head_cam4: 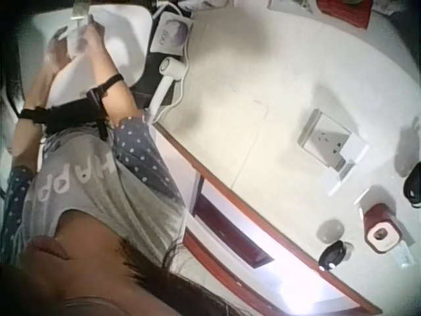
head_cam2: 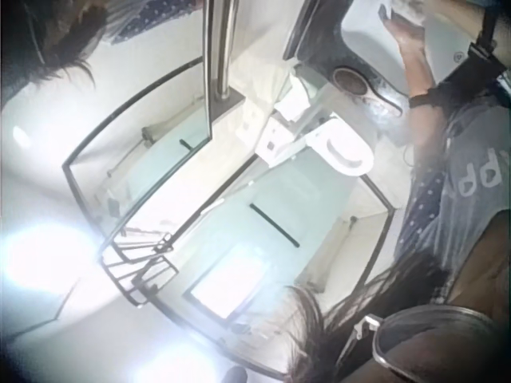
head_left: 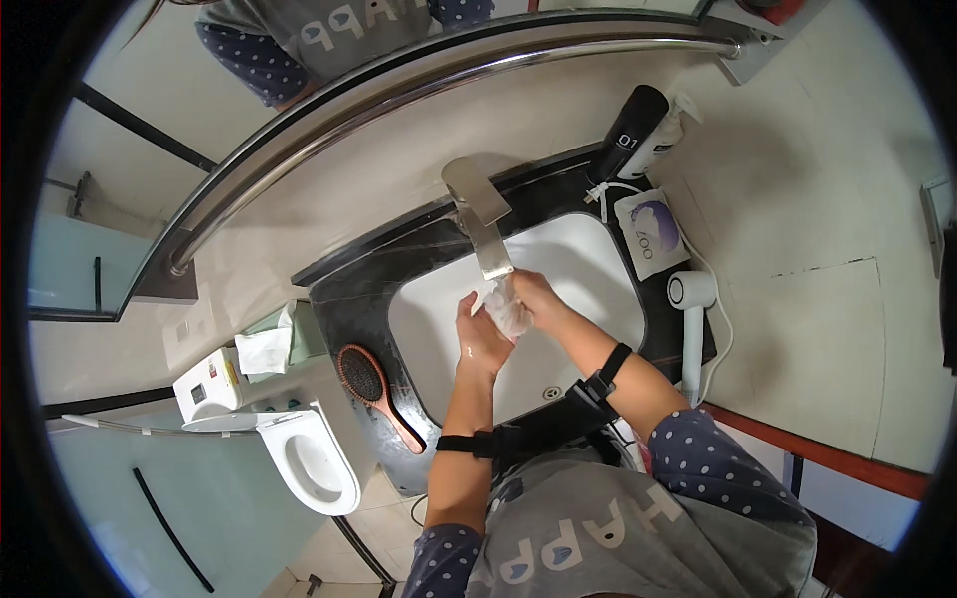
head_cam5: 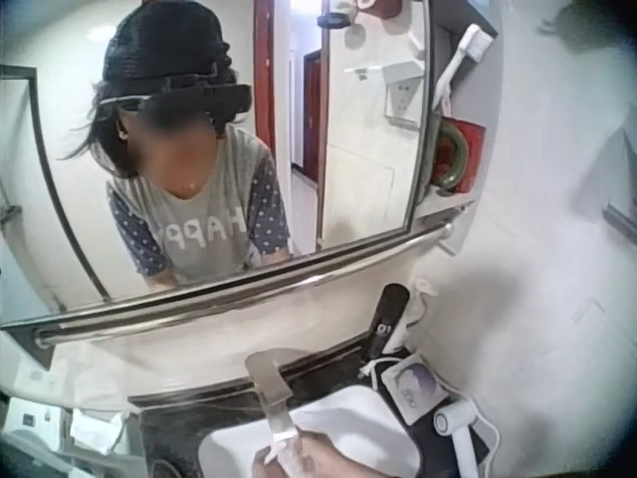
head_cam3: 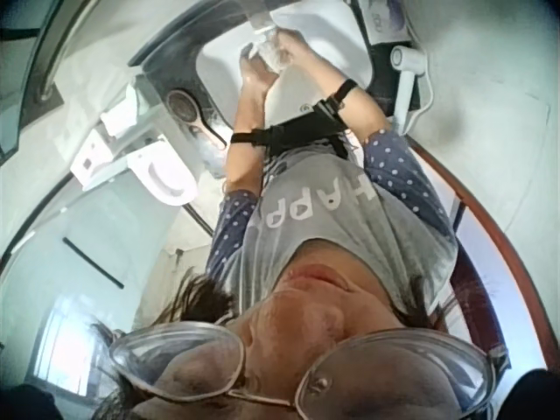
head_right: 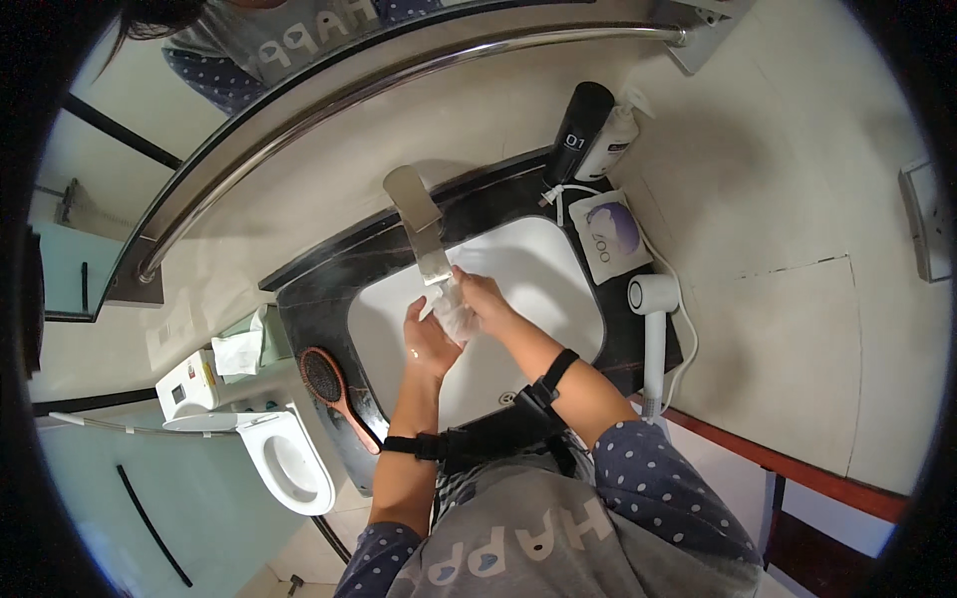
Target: Cleaning the sink faucet with a cloth and organizing personal care items on the counter.
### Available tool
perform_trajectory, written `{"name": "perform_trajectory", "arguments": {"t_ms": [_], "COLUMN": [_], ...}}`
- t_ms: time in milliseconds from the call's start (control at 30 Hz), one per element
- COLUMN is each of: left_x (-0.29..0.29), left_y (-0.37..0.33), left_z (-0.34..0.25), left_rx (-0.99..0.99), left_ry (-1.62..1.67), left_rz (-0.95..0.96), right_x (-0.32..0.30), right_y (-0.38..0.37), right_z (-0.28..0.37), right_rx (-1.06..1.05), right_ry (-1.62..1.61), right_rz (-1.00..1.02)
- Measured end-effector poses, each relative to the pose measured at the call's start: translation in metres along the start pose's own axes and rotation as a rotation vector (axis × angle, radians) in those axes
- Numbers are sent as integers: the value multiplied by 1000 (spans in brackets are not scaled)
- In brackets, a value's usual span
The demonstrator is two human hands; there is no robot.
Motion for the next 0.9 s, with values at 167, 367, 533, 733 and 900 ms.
{"name": "perform_trajectory", "arguments": {"t_ms": [167,367,533,733,900], "left_x": [0,14,46,-30,-48], "left_y": [-8,40,78,96,87], "left_z": [-16,-72,-61,-90,-71], "left_rx": [228,872,1293,996,761], "left_ry": [-359,-1724,-1892,-1498,-1565], "left_rz": [109,-237,74,-145,-154], "right_x": [33,72,60,66,53], "right_y": [28,61,8,-3,-23], "right_z": [-22,-9,-29,-52,-64], "right_rx": [365,287,212,452,584], "right_ry": [-712,-610,-540,-731,-952], "right_rz": [857,426,421,278,351]}}
Point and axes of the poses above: each hand's wrist, its own y-axis away from the middle knuckle, its own x-axis out of the palm, z = x × y, the point moved 10 cm from there along -y, towards the middle knuckle, and after that the axes turned 10 degrees about x, right-handed, at the moved point
